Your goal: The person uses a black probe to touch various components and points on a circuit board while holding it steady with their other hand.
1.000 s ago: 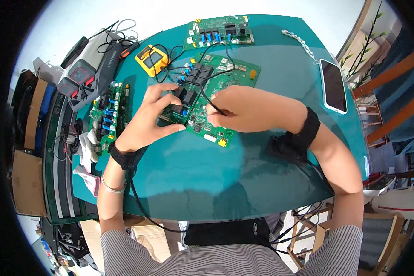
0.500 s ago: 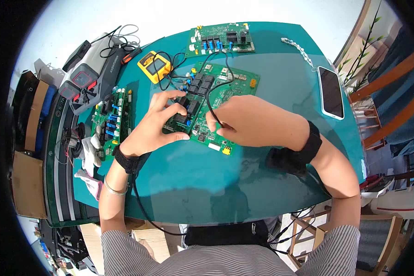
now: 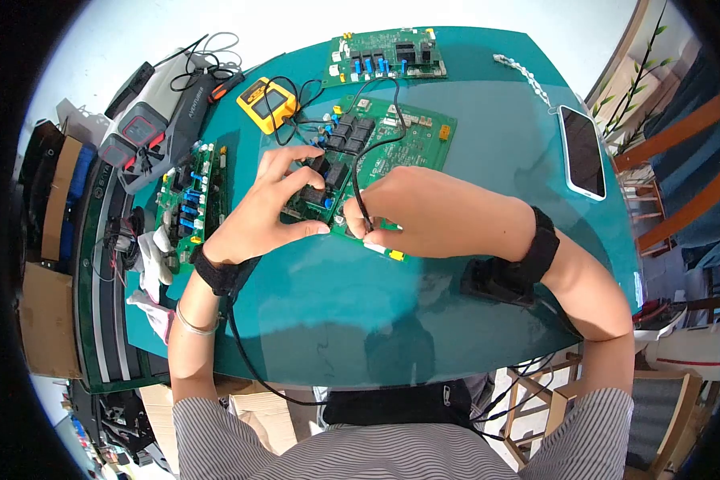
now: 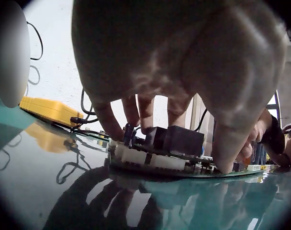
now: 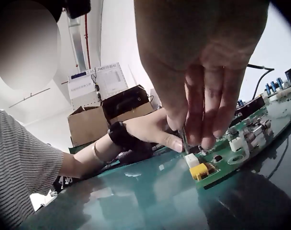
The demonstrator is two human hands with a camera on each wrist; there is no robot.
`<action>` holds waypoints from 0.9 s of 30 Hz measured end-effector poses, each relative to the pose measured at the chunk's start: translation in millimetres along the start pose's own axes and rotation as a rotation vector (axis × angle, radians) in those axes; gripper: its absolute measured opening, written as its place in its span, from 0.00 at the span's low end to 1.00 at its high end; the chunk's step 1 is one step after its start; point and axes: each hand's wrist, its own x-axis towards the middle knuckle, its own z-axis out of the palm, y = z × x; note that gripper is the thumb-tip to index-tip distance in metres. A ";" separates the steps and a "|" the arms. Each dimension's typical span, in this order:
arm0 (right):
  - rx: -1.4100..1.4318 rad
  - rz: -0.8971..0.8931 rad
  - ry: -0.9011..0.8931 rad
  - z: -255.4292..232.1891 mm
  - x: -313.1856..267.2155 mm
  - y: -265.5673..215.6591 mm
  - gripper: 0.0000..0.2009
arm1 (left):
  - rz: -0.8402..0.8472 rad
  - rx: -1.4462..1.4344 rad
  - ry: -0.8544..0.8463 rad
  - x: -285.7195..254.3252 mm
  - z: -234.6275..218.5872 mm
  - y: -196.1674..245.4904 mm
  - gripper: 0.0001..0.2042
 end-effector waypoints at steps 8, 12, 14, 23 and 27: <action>-0.098 0.092 -0.062 -1.8 -0.7 -4.7 0.05 | -0.003 -0.005 0.004 0.6 -0.3 -0.7 0.23; -0.349 0.054 0.062 -14.7 -7.2 4.7 0.04 | -0.006 -0.026 -0.001 0.2 0.4 -1.2 0.23; -0.356 0.049 0.107 -22.4 -9.6 10.0 0.04 | -0.014 -0.034 -0.001 0.4 -0.6 -0.4 0.24; -0.279 0.064 0.001 -20.7 -11.0 7.3 0.06 | -0.013 -0.013 -0.006 0.4 -0.7 0.0 0.23; -0.261 0.112 0.006 -19.4 -9.4 6.0 0.07 | -0.014 -0.014 -0.014 -0.6 -0.3 -0.9 0.23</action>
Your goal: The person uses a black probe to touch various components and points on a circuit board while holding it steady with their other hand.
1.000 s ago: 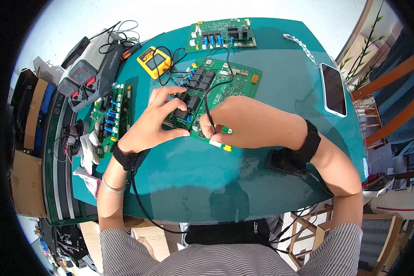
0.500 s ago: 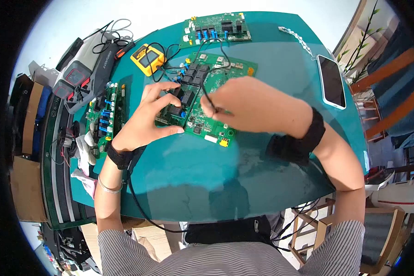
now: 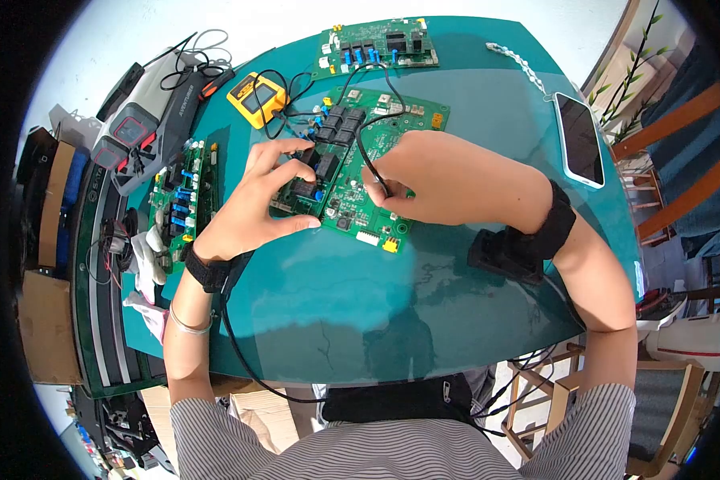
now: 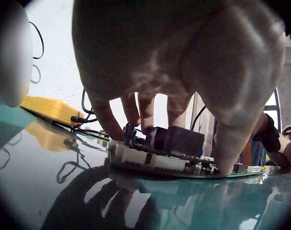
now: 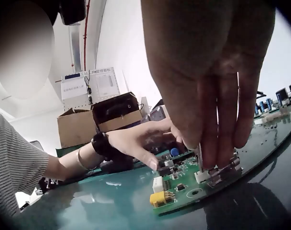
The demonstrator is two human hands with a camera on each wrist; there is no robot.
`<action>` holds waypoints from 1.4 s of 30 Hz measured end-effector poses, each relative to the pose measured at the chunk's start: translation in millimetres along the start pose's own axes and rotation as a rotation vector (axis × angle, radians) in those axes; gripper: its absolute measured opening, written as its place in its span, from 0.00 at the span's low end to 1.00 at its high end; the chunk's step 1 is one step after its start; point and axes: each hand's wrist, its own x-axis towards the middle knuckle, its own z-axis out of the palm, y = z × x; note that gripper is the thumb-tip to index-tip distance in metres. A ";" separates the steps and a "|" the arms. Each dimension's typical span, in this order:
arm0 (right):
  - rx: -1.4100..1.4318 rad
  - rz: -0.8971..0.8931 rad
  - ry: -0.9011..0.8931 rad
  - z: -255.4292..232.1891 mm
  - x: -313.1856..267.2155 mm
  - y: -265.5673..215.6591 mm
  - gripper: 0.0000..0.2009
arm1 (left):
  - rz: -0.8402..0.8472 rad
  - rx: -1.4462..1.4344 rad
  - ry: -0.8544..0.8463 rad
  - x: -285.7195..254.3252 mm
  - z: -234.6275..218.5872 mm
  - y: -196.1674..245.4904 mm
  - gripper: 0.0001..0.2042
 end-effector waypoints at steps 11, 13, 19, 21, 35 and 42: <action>0.010 0.040 -0.007 -0.7 0.4 -0.8 0.06 | 0.002 0.016 -0.006 0.5 -0.6 0.8 0.24; -0.046 0.048 0.000 -1.6 -0.8 -4.5 0.06 | 0.008 0.026 0.001 1.2 -0.7 1.5 0.23; -0.042 0.028 0.032 0.4 -0.3 -10.3 0.07 | 0.009 0.015 0.004 0.1 -0.1 -0.5 0.24; -0.050 0.027 0.033 1.1 -0.2 -10.2 0.07 | 0.002 0.005 -0.003 0.1 0.1 -1.2 0.24; -0.087 0.006 0.082 7.5 1.4 -7.4 0.11 | 0.003 0.018 -0.014 0.4 -1.1 -0.4 0.25; -0.058 0.024 0.039 7.6 1.6 -0.8 0.06 | -0.002 0.014 -0.016 0.8 -0.9 -0.3 0.25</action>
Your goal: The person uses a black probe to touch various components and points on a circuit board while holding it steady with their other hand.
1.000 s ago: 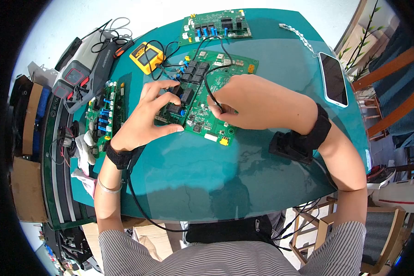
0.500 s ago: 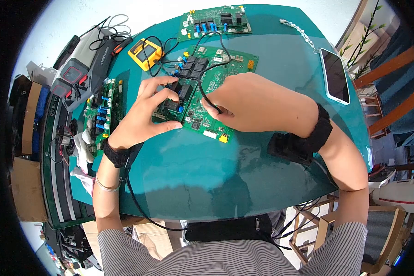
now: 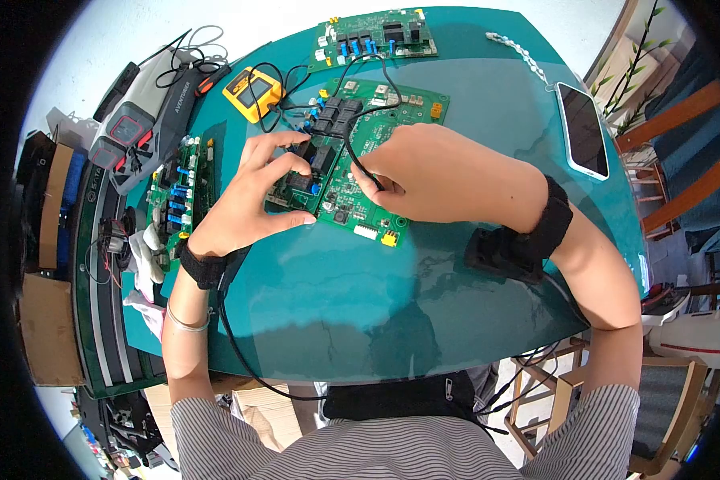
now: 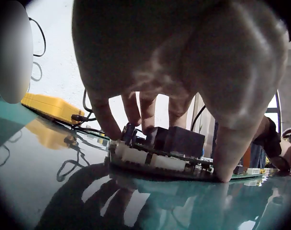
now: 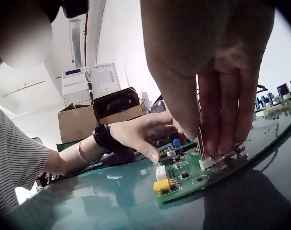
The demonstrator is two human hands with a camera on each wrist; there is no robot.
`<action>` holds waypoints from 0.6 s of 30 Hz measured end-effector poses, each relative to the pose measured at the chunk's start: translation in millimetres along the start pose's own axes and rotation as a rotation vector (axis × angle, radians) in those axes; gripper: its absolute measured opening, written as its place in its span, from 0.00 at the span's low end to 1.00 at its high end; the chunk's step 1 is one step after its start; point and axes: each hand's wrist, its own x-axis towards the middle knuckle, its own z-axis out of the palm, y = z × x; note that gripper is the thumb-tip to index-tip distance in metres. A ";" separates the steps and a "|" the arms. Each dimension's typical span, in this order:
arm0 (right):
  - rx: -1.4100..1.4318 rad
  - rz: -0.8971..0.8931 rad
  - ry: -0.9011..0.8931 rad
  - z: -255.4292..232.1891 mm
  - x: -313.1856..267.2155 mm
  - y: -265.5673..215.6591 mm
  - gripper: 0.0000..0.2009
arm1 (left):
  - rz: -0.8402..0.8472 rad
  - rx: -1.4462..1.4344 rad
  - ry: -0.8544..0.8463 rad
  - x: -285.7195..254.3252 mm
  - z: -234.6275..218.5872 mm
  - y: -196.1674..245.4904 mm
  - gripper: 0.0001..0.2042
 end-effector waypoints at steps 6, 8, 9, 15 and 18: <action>0.032 -0.002 -0.012 -0.7 0.6 -1.6 0.04 | -0.007 -0.063 0.034 0.5 0.7 2.1 0.23; 0.046 -0.006 -0.002 -0.2 1.4 -1.5 0.07 | 0.013 0.008 0.033 1.0 -0.3 2.2 0.23; 0.071 -0.028 -0.002 1.8 1.4 1.2 0.07 | 0.013 0.008 0.034 1.2 -0.8 2.6 0.23; 0.088 -0.014 -0.041 -2.5 0.0 -1.8 0.05 | 0.053 -0.068 0.014 2.3 -1.0 4.0 0.24; 0.133 -0.012 -0.054 -2.4 0.3 -0.8 0.04 | 0.043 -0.063 -0.026 2.7 -2.4 7.7 0.24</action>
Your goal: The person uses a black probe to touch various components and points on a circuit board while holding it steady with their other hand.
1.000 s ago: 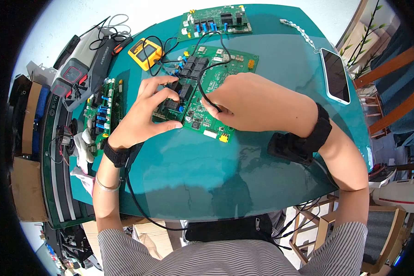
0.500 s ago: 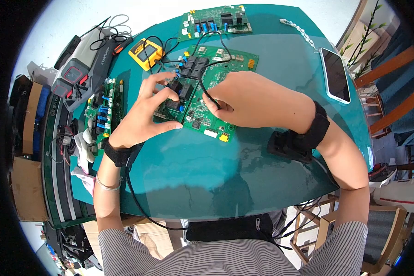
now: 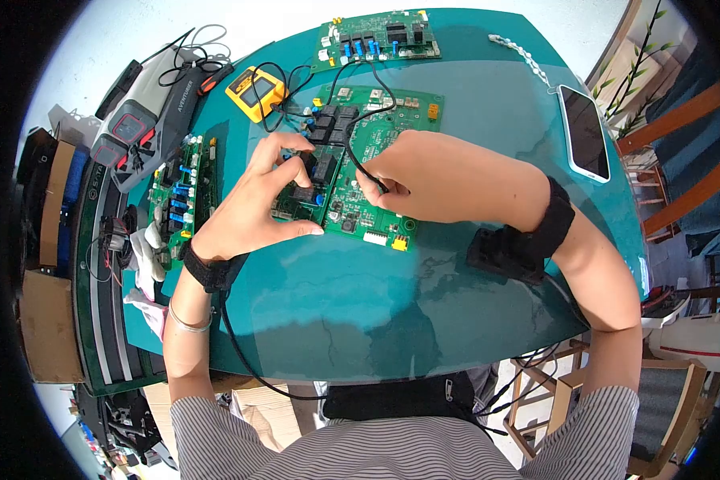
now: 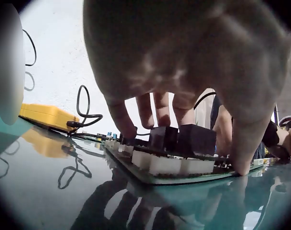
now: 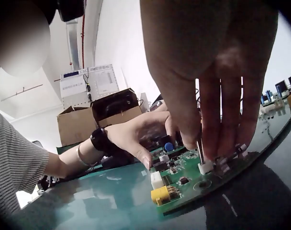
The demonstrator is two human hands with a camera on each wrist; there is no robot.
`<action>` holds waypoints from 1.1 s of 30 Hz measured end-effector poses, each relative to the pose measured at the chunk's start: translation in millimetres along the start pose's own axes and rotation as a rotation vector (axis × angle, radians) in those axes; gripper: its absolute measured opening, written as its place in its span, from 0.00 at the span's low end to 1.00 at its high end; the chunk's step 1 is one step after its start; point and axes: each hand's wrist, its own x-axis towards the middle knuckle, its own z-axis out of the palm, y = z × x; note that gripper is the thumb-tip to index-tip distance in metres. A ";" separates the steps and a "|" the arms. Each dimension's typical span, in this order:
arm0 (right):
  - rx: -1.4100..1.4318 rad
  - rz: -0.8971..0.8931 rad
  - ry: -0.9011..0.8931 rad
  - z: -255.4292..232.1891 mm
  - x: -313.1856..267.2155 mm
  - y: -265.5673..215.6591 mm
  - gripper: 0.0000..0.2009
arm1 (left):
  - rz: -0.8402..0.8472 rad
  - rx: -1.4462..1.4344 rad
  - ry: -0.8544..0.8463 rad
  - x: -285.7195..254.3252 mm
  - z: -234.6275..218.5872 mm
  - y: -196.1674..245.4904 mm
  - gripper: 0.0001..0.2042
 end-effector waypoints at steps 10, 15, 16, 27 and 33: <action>0.083 0.017 0.009 6.2 1.9 8.6 0.05 | -0.012 0.120 -0.012 -1.7 1.3 4.2 0.24; 0.015 -0.070 0.093 10.0 1.5 15.4 0.05 | -0.023 0.133 -0.020 -1.5 -0.4 5.5 0.24; -0.074 -0.154 0.174 11.2 1.4 16.9 0.05 | -0.041 0.125 -0.012 -1.1 -1.4 7.6 0.24; -0.203 0.134 0.284 4.2 3.3 -3.8 0.06 | -0.099 0.144 0.048 -0.3 -0.2 6.0 0.23; -0.035 0.123 0.405 5.7 6.9 -3.1 0.05 | -0.154 0.161 0.089 -0.4 2.3 8.7 0.24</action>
